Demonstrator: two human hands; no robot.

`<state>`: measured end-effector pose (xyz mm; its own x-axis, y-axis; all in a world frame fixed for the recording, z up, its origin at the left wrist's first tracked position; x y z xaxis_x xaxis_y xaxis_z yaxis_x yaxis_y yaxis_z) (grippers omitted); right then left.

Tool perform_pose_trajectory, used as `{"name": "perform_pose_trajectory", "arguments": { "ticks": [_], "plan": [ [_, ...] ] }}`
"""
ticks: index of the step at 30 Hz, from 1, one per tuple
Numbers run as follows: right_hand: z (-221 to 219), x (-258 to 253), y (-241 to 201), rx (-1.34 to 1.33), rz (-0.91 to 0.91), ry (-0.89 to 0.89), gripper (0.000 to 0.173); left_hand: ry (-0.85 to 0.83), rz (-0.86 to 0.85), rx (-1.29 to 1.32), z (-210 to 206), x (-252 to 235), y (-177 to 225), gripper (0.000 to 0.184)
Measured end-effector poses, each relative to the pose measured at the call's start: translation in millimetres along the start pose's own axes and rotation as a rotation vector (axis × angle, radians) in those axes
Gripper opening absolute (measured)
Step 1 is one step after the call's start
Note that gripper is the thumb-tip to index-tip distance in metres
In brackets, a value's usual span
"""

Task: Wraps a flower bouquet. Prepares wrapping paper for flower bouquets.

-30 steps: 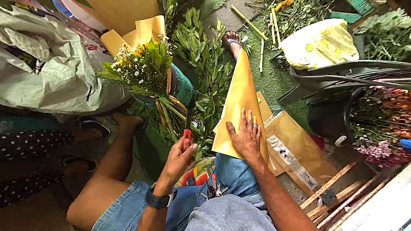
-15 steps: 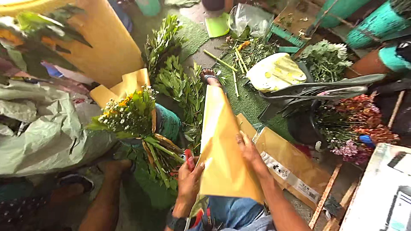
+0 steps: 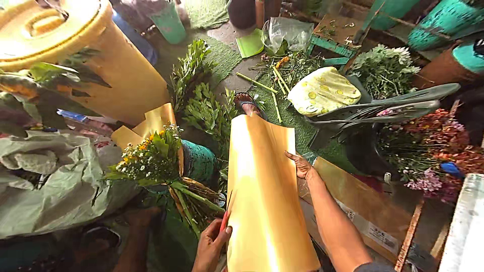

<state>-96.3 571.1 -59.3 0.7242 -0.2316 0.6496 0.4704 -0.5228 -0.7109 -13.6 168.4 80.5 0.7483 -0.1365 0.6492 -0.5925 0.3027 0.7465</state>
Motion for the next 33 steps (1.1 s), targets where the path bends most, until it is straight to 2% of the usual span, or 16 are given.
{"name": "perform_pose_trajectory", "arguments": {
  "ticks": [2,6,10,13,16,22,27,29,31,33],
  "plan": [
    [-6,-2,-17,0.082,0.039,-0.03,0.052,0.03,-0.026,0.012,-6,-22,9,0.027],
    [-17,-4,-40,0.03,0.132,-0.166,0.042,0.142,-0.074,0.074,-20,-80,37,0.033],
    [-24,-7,-49,0.02,0.153,-0.273,0.028,0.098,-0.103,0.302,-37,-140,61,0.039],
    [-30,-11,-59,0.004,0.131,-0.282,0.035,0.087,-0.181,0.443,-48,-158,87,0.036],
    [-35,-18,-70,-0.032,0.099,-0.285,0.045,0.138,-0.225,0.428,-55,-169,110,0.03],
    [-50,-14,-98,0.112,0.125,-0.275,0.044,0.219,-0.287,0.292,-57,-178,156,0.026],
    [-69,14,-129,0.159,0.222,-0.301,0.035,0.12,-0.276,0.226,-42,-177,178,0.017],
    [-73,40,-148,0.178,0.331,-0.356,0.038,0.017,-0.351,0.296,-29,-155,186,0.015],
    [-74,83,-173,0.207,0.481,-0.414,0.05,-0.072,-0.49,0.355,-11,-117,197,0.015],
    [-76,133,-200,0.183,0.645,-0.468,0.049,-0.131,-0.649,0.418,10,-74,202,0.016]
  ]
}}
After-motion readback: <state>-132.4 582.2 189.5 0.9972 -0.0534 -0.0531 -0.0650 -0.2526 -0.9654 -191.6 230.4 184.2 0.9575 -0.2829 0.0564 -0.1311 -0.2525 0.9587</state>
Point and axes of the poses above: each hand's wrist, its own x-axis away from the middle knuckle, its own z-axis out of the back of the hand, y = z × x, the point moved 1 cm from there along -x, towards the middle knuckle, and after that the axes turned 8 degrees about z, right-handed, at the moved point
